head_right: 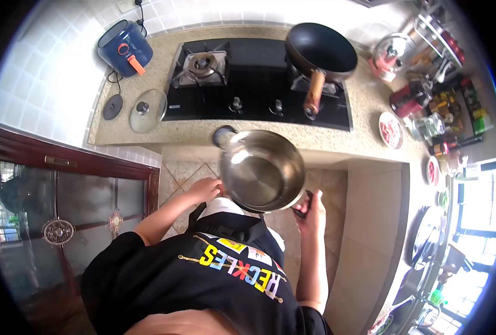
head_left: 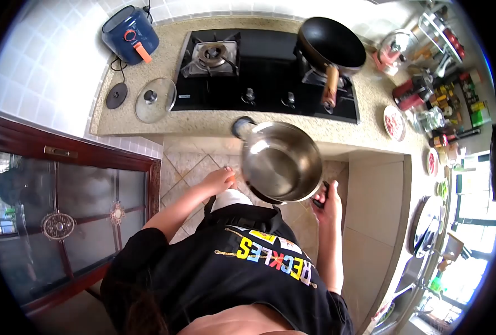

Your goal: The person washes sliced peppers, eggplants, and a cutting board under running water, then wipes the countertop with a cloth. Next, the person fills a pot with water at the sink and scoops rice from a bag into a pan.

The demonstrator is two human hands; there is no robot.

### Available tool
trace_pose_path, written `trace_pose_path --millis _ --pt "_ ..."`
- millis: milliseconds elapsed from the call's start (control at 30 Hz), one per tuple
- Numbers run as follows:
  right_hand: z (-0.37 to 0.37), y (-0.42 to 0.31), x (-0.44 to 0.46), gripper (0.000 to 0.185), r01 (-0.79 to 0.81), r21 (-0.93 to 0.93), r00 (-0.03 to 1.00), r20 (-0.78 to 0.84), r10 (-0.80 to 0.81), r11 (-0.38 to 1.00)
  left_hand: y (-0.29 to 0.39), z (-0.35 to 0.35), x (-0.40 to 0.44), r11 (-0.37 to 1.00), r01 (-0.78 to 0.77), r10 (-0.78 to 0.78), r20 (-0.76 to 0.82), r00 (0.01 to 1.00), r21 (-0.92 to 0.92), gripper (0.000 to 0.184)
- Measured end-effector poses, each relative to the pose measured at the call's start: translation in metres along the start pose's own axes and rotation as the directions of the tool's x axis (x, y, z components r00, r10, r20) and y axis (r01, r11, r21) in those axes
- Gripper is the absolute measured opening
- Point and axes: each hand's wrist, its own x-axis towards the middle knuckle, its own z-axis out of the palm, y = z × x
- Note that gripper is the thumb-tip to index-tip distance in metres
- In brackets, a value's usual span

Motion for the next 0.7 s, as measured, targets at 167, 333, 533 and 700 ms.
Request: trace_pose_path --millis 167,333,533,700 --pt "-0.158 -0.033 -0.082 0.039 0.232 0.1 0.933 -0.303 -0.192 0.968 0.074 0.076 0.011 0.989 -0.138 0.133 0.084 0.988 0.059 0.028" --pt "-0.297 -0.039 -0.177 0.04 0.386 0.239 0.864 -0.433 -0.258 0.891 0.18 0.122 0.049 0.925 -0.342 0.277 0.323 0.905 0.166 0.029" --pt "-0.398 -0.027 -0.265 0.04 0.636 0.383 0.66 -0.72 -0.214 0.67 0.313 0.171 0.089 0.81 -0.58 0.445 0.55 0.707 0.09 0.039" --pt "-0.44 -0.029 -0.29 0.039 0.74 0.384 0.552 -0.816 -0.172 0.553 0.362 0.247 0.135 0.727 -0.68 0.397 0.751 0.527 0.092 0.041"
